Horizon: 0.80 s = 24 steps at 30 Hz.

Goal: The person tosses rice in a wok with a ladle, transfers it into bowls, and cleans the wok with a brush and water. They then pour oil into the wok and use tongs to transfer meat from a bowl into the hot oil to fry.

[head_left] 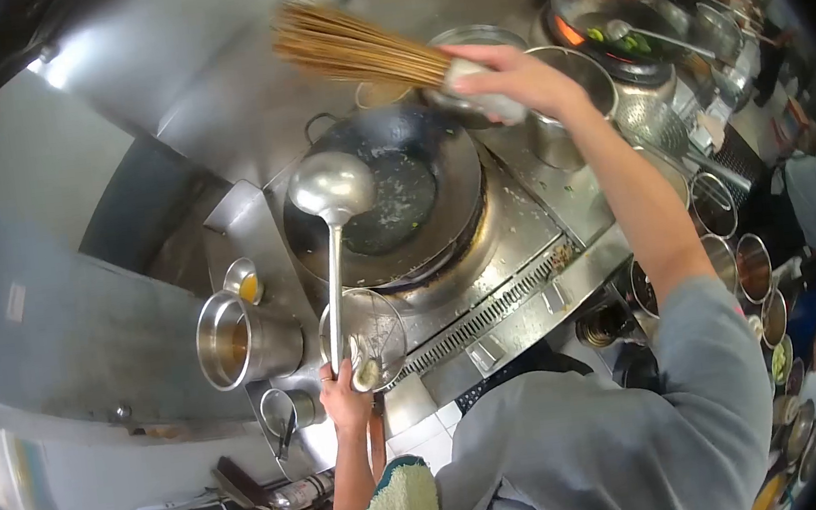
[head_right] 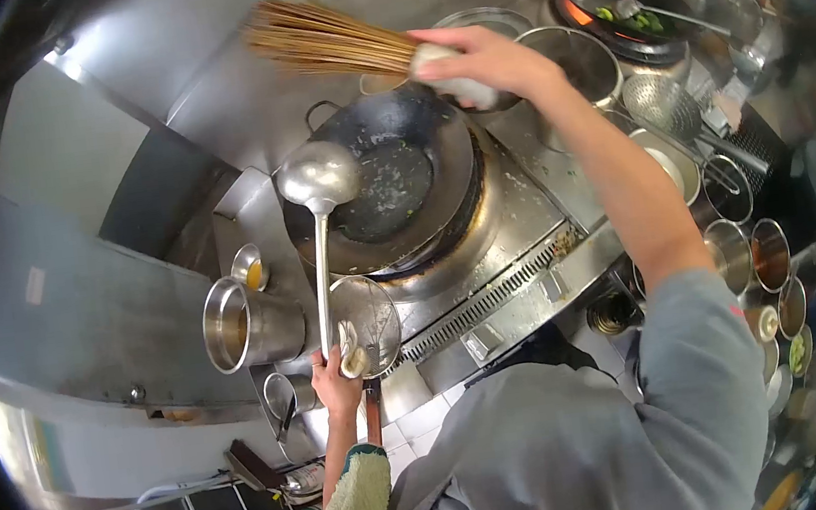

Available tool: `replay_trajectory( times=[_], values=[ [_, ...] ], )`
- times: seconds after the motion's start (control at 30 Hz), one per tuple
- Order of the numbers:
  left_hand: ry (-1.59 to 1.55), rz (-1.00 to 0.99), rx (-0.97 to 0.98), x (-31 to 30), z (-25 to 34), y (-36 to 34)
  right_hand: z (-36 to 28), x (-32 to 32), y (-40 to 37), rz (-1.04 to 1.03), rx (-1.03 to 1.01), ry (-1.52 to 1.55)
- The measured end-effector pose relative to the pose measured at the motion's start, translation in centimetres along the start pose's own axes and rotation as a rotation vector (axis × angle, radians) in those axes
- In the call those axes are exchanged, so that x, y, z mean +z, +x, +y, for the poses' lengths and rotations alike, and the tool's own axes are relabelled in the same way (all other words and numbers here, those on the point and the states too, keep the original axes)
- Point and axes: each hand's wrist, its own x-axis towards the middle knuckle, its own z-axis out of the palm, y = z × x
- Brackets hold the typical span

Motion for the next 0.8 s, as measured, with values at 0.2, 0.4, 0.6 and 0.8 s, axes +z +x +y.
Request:
replay_trajectory(
  times=[0.2,0.4,0.6,0.8],
  values=[
    [-0.059,0.095,0.146,1.9,-2.5,-1.3,-2.6,-2.5,1.6,-0.221,0.368,-0.505],
    [-0.222,0.083,0.065,2.8,0.0,-1.1,-0.5,-0.3,-2.1,-0.261,0.222,-0.252],
    [-0.236,0.079,0.047,4.0,-3.0,0.1,2.1,-4.3,-2.4,0.156,-0.178,-0.383],
    [-0.418,0.136,0.045,3.9,-0.7,0.9,3.9,2.7,-2.5,-0.236,0.126,-0.703]
  ],
)
